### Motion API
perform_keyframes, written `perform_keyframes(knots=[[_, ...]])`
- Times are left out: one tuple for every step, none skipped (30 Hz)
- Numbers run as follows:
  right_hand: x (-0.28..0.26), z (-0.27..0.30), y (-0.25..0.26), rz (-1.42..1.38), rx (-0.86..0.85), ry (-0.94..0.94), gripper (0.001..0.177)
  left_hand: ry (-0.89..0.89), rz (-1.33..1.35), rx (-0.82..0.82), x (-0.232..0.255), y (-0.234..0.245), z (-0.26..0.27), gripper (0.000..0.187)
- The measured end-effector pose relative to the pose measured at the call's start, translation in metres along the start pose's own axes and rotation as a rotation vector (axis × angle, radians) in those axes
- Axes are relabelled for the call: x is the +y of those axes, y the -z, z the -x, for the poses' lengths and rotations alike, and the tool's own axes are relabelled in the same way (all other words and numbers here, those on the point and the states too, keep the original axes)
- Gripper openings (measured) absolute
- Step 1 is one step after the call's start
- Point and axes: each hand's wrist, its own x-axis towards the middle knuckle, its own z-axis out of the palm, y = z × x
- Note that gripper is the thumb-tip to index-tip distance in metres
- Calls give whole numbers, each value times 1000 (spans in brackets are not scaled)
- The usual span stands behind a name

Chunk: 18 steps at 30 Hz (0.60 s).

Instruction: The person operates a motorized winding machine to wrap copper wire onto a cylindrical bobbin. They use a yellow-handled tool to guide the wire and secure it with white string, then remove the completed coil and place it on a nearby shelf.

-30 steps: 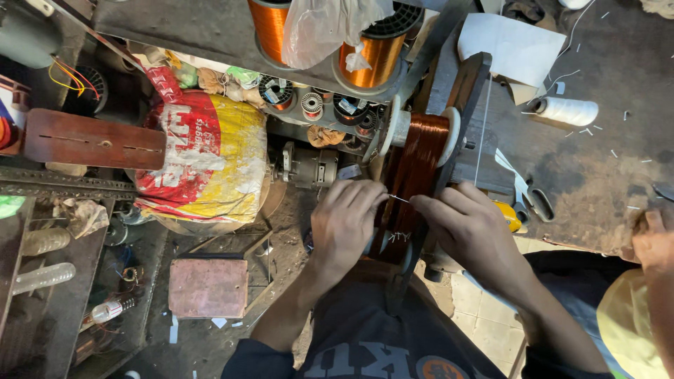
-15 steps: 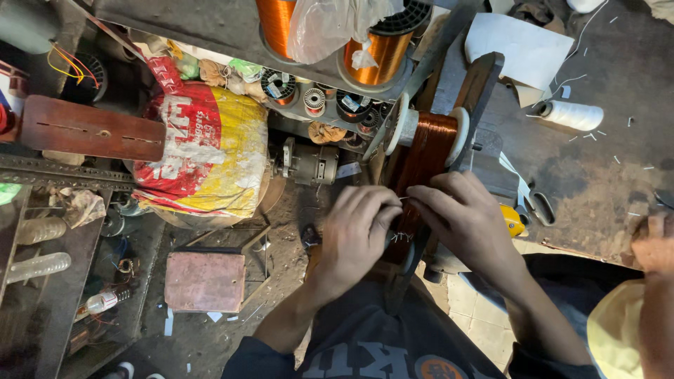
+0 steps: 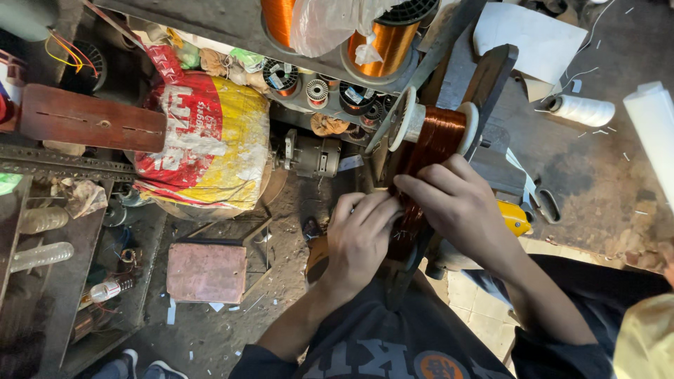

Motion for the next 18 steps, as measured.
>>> perform_keyframes(knots=[[1,-2,-2,0,3,8,42,-2,-18,1,0,-1,0,27],[2,-5,-5,0,5,16,42,-5,-36,2,0,-3,-1,27],[2,-7,-7,1,7,24,43,-7,-53,4,1,-5,-2,27],[3,-8,-9,4,16,28,43,-6,-51,9,0,-7,-3,27],[3,-9,-12,6,27,30,44,-6,-50,13,-1,-9,-4,27],[3,-9,-15,8,38,31,45,-6,-48,17,-2,-10,-4,27],[2,-10,-16,25,48,33,44,-9,-50,22,-4,-11,-4,26],[1,-9,-17,43,59,35,43,-13,-52,28,-5,-11,-4,25],[0,-7,-18,62,73,35,42,-21,-54,31,-5,-12,-4,24],[-3,-4,-16,86,78,13,41,-5,-31,24,-4,-10,-2,24],[-6,0,-14,115,84,-7,40,9,-5,21,-4,-6,0,23],[-9,3,-11,145,90,-26,38,22,20,18,-4,-3,0,23],[-13,6,-8,148,74,-101,33,21,34,23,-3,-1,0,21],[-16,10,-5,150,58,-175,28,21,47,28,-2,1,1,20],[-19,14,-2,151,40,-251,23,23,61,32,-1,2,2,19],[-21,18,0,85,21,-275,22,16,50,37,0,2,3,19],[-22,20,2,19,3,-297,21,7,40,44,1,2,2,18],[-23,21,3,-47,-15,-319,20,-1,29,51,1,2,2,18]])
